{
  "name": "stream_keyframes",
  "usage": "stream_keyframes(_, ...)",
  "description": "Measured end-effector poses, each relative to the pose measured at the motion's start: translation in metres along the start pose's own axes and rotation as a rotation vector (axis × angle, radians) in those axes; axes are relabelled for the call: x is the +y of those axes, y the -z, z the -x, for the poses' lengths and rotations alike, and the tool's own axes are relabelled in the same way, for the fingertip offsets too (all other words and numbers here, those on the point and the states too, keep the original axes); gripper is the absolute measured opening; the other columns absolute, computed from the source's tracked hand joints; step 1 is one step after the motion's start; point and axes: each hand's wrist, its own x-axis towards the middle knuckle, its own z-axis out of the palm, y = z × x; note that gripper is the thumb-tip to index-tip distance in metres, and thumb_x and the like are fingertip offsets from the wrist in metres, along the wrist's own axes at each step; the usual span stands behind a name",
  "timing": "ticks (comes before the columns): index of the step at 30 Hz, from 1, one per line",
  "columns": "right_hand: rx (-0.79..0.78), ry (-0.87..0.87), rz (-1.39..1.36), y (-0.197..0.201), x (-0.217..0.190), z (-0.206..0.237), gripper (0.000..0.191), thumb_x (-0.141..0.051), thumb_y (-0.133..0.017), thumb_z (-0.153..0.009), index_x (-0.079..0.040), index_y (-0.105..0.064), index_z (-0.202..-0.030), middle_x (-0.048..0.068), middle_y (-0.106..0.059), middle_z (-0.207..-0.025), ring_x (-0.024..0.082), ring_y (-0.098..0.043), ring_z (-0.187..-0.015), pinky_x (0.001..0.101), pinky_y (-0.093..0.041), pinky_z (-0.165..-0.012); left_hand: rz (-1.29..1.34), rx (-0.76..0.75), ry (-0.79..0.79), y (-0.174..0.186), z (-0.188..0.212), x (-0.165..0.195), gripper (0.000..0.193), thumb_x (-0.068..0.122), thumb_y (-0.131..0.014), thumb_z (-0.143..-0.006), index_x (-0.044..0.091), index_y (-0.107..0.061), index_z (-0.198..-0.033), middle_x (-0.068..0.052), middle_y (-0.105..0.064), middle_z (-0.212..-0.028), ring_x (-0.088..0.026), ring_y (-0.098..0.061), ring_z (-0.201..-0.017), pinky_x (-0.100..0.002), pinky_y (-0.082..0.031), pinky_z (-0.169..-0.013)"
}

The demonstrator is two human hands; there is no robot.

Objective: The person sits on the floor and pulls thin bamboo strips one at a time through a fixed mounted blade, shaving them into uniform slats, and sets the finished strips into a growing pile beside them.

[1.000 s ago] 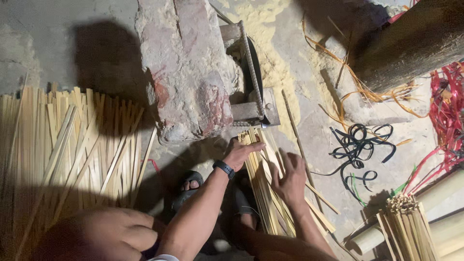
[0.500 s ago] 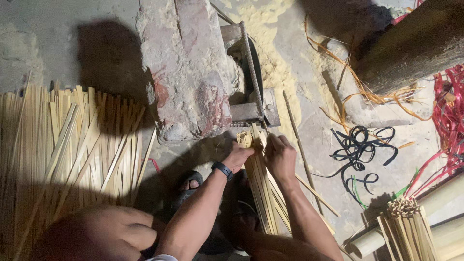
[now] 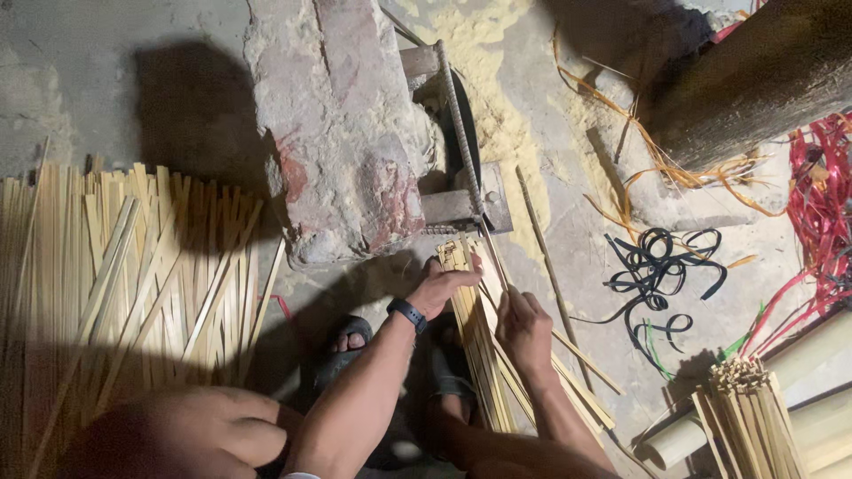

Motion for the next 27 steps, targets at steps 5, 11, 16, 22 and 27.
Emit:
stream_keyframes(5,0.067,0.087,0.07,-0.009,-0.034,-0.054,0.009,0.0,-0.061,-0.096,0.0,-0.069,-0.1,0.018,-0.062,-0.076,0.033,-0.061,-0.056,0.0444,-0.049,-0.05,-0.167,0.262,0.267,0.018,-0.014,-0.019,0.119,0.012,-0.08,-0.089,-0.01,0.02,-0.15,-0.002,-0.031,-0.133,-0.03,-0.049,-0.138,-0.038,-0.042,-0.121)
stream_keyframes(11,0.037,0.105,0.081,0.016,-0.047,-0.046,0.016,-0.001,-0.062,-0.092,-0.002,-0.07,-0.106,0.018,-0.065,-0.082,0.035,-0.065,-0.065,0.0448,-0.051,-0.055,-0.125,0.09,0.092,0.014,-0.014,-0.019,0.042,0.022,-0.074,-0.089,-0.001,-0.07,-0.123,-0.01,-0.067,-0.133,-0.02,-0.055,-0.135,-0.031,-0.035,-0.115)
stream_keyframes(16,0.155,0.317,0.235,0.029,-0.042,0.002,0.041,-0.008,-0.068,-0.078,0.004,-0.066,-0.117,0.017,-0.066,-0.088,0.029,-0.066,-0.067,0.0401,-0.056,-0.055,-0.171,-0.009,-0.092,-0.009,0.004,0.0,0.034,0.021,-0.078,-0.096,-0.011,-0.07,-0.091,-0.017,-0.073,-0.098,-0.031,-0.066,-0.104,-0.042,-0.048,-0.103)
stream_keyframes(22,0.024,0.052,0.097,0.003,-0.015,-0.013,0.023,0.005,-0.06,-0.093,-0.001,-0.07,-0.113,0.011,-0.063,-0.072,0.023,-0.063,-0.054,0.0381,-0.051,-0.045,-0.227,-0.042,0.066,-0.008,-0.001,0.0,0.033,0.02,-0.07,-0.095,-0.001,-0.072,-0.12,-0.014,-0.07,-0.125,-0.022,-0.052,-0.127,-0.031,-0.025,-0.107)
stream_keyframes(27,0.053,0.138,0.054,-0.014,-0.023,-0.059,0.023,0.003,-0.061,-0.091,0.001,-0.068,-0.113,0.014,-0.064,-0.078,0.027,-0.064,-0.057,0.0402,-0.052,-0.048,-0.191,0.224,0.192,0.017,-0.017,-0.022,0.077,0.011,-0.08,-0.088,-0.011,-0.034,-0.145,-0.008,-0.031,-0.135,-0.033,-0.052,-0.136,-0.041,-0.046,-0.117)
